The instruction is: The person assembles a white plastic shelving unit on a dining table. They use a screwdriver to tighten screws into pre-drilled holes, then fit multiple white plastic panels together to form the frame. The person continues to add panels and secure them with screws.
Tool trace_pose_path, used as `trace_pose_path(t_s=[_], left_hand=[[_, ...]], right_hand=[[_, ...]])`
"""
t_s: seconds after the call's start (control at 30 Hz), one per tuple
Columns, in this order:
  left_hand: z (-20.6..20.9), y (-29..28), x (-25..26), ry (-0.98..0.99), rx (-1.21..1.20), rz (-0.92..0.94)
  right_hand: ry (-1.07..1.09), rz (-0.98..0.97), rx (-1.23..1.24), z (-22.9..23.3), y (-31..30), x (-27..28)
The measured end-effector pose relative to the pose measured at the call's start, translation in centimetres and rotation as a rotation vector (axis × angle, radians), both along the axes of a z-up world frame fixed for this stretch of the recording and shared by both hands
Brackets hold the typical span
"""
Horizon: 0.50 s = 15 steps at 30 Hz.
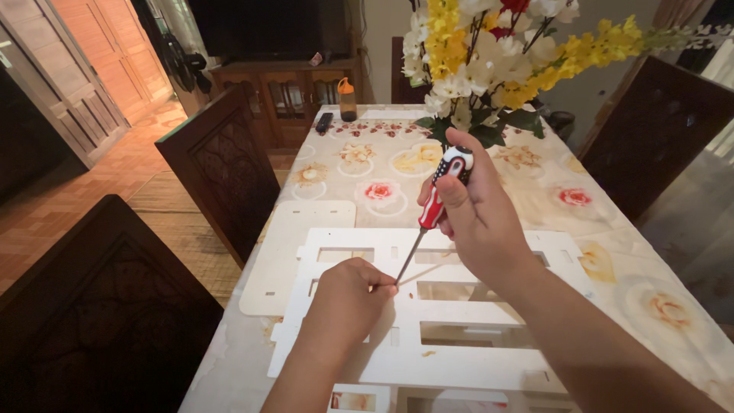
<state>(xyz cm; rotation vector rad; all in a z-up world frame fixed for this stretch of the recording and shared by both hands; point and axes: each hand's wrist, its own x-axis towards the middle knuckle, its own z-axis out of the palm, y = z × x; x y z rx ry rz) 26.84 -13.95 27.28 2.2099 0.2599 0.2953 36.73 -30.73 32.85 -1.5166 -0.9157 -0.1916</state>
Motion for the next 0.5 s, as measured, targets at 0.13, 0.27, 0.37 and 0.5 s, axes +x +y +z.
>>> trace_pose_path(t_s=[0.13, 0.27, 0.37, 0.5], left_hand=[[0.17, -0.10, -0.07, 0.055, -0.027, 0.029], [0.07, -0.17, 0.00, 0.051, -0.029, 0.037], [-0.03, -0.18, -0.03, 0.027, -0.022, 0.035], [-0.13, -0.10, -0.08, 0.022, -0.012, 0.026]], right_hand=[[0.001, 0.022, 0.007, 0.10, 0.01, 0.03], [0.014, 0.037, 0.005, 0.01, 0.03, 0.06], [0.018, 0.050, 0.007, 0.00, 0.08, 0.10], [-0.024, 0.085, 0.012, 0.08, 0.23, 0.24]])
